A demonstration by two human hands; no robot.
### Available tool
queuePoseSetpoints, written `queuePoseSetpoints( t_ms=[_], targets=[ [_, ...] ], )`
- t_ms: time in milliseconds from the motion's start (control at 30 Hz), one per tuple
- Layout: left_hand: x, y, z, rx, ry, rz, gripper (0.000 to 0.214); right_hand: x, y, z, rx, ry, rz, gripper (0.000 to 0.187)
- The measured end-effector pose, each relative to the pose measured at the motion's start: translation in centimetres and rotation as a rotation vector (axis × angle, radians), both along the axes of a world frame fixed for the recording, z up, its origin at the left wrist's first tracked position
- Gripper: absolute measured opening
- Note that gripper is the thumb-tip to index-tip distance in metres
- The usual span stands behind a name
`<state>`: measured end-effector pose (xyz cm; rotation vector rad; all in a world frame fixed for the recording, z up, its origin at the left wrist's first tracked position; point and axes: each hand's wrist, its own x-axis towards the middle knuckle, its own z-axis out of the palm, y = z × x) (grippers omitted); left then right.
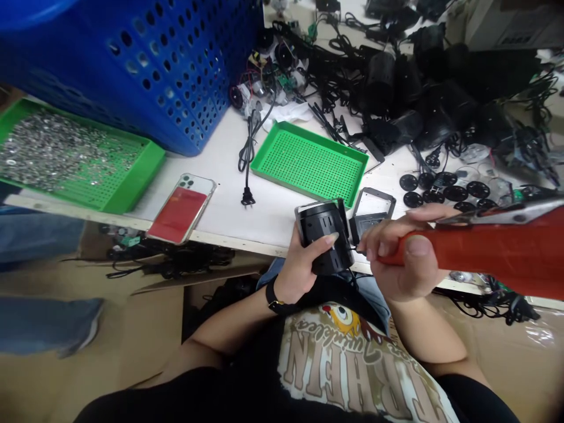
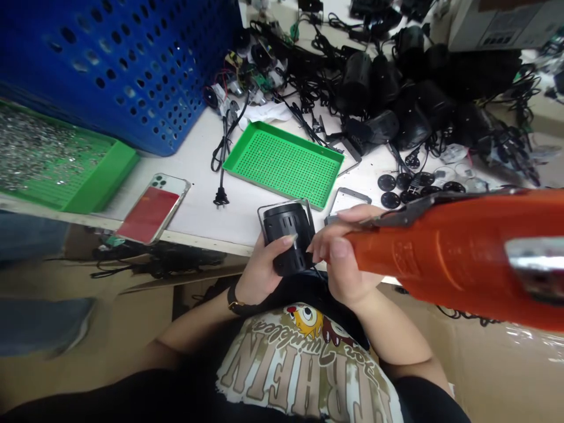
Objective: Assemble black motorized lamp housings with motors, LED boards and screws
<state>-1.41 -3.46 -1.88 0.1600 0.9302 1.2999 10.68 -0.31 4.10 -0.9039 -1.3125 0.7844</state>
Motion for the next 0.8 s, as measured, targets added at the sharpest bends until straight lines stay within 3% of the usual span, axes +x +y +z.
queuePoseSetpoints(
  t_ms=[133, 400, 600, 800],
  targets=[
    [0.3, 0.2, 0.7, -0.011, 0.033, -0.024, 0.06, 0.0, 0.1, -0.6, 0.068, 0.083, -0.006, 0.021],
    [0.6, 0.4, -0.2, 0.055, -0.001, -0.087, 0.056, 0.3, 0.8, -0.6, 0.137, 0.32, 0.029, 0.015],
    [0.7, 0.7, 0.2, 0.03, 0.106, -0.016, 0.063, 0.2, 0.9, -1.5, 0.253, 0.291, 0.146, 0.01],
    [0.8, 0.7, 0.3, 0.008, 0.033, -0.116, 0.061, 0.6, 0.7, -1.7, 0.232, 0.284, 0.176, 0.011]
  ],
)
